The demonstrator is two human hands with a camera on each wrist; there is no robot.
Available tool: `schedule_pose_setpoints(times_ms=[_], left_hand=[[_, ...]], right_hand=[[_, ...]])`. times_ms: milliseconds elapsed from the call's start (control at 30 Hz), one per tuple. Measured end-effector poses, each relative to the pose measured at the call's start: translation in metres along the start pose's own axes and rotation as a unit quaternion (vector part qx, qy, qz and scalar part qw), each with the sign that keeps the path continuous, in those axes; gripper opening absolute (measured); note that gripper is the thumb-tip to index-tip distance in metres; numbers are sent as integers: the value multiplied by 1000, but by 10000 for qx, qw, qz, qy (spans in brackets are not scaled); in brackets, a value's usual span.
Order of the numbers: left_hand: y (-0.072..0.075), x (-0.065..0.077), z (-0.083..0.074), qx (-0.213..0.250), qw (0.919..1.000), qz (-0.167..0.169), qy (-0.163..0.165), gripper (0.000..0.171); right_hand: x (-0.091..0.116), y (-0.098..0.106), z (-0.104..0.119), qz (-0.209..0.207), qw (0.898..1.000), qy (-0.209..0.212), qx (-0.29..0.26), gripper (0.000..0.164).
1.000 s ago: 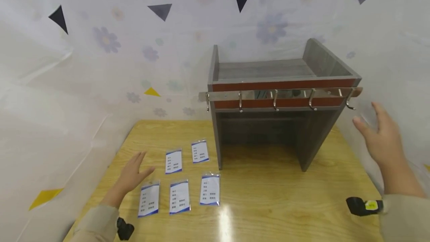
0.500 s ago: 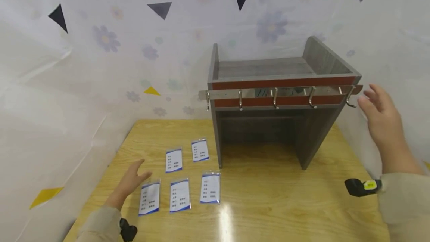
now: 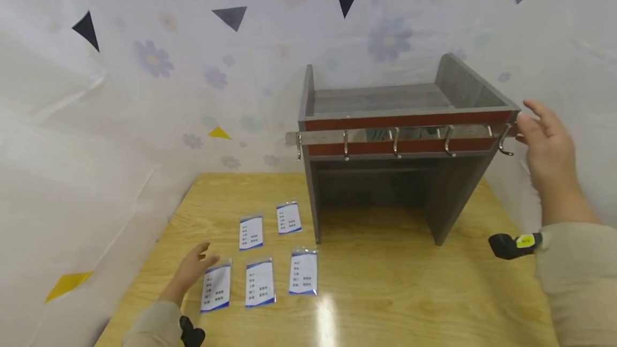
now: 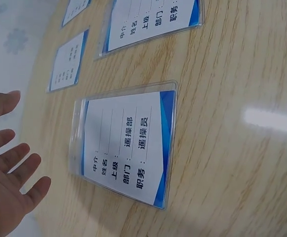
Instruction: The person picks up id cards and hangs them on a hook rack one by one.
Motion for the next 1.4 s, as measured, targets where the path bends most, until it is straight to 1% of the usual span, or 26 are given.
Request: schedule_pose_setpoints(times_ms=[67,167,300,400,433,500,567,667,833,1000,1100,1167,1333,1400], left_hand=[[-1,1,4,-23,10000,-19,22,58],[-4,2,9,-38,10000,-25,85,55],[-5,5,16,-42,9997,-66,232,53],[-6,6,23,-15,9992,-164,356,50],[-6,7,25,-23,9991,-196,375,49],[-6,7,29,12,9986,-287,441,47],[-6,8,34,33,9981,-393,483,45],[-6,10,38,110,9970,-527,550,42],[-5,12,41,188,9962,-666,527,40],[-6,13,44,225,9958,-653,593,43],[-8,11,46,139,9962,-573,637,44],[-8,10,48,38,9964,-531,655,46],[-10,7,51,-372,9961,-428,680,50],[-11,6,52,-500,9956,-394,687,50]], right_hand=[[-2,0,1,61,9989,31,-460,30],[-5,-1,0,78,9971,15,-753,29],[-9,-2,-1,3,9979,-140,-625,28],[-12,-4,-1,47,9971,-211,-727,28],[-13,-5,0,95,9966,-202,-794,28],[-15,-8,1,227,9933,-198,-1119,27],[-17,-11,3,358,9913,-186,-1254,27],[-18,-16,5,574,9887,-153,-1377,27],[-19,-19,6,889,9837,-37,-1565,29],[-20,-19,1,1061,9804,-124,-1657,32],[-21,-17,-3,1033,9803,-185,-1672,34],[-22,-15,-5,949,9822,-240,-1605,34],[-21,-13,-11,736,9855,-397,-1478,36],[-21,-12,-11,696,9846,-421,-1550,37]])
Point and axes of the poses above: each hand's wrist, its own x-axis away from the middle knuckle, its own y-axis out of the back of the hand, z = x × y, the point moved 10 cm from there along -x, towards the middle knuckle, and after that the axes turned 14 degrees about -y, right-handed, at the moved point
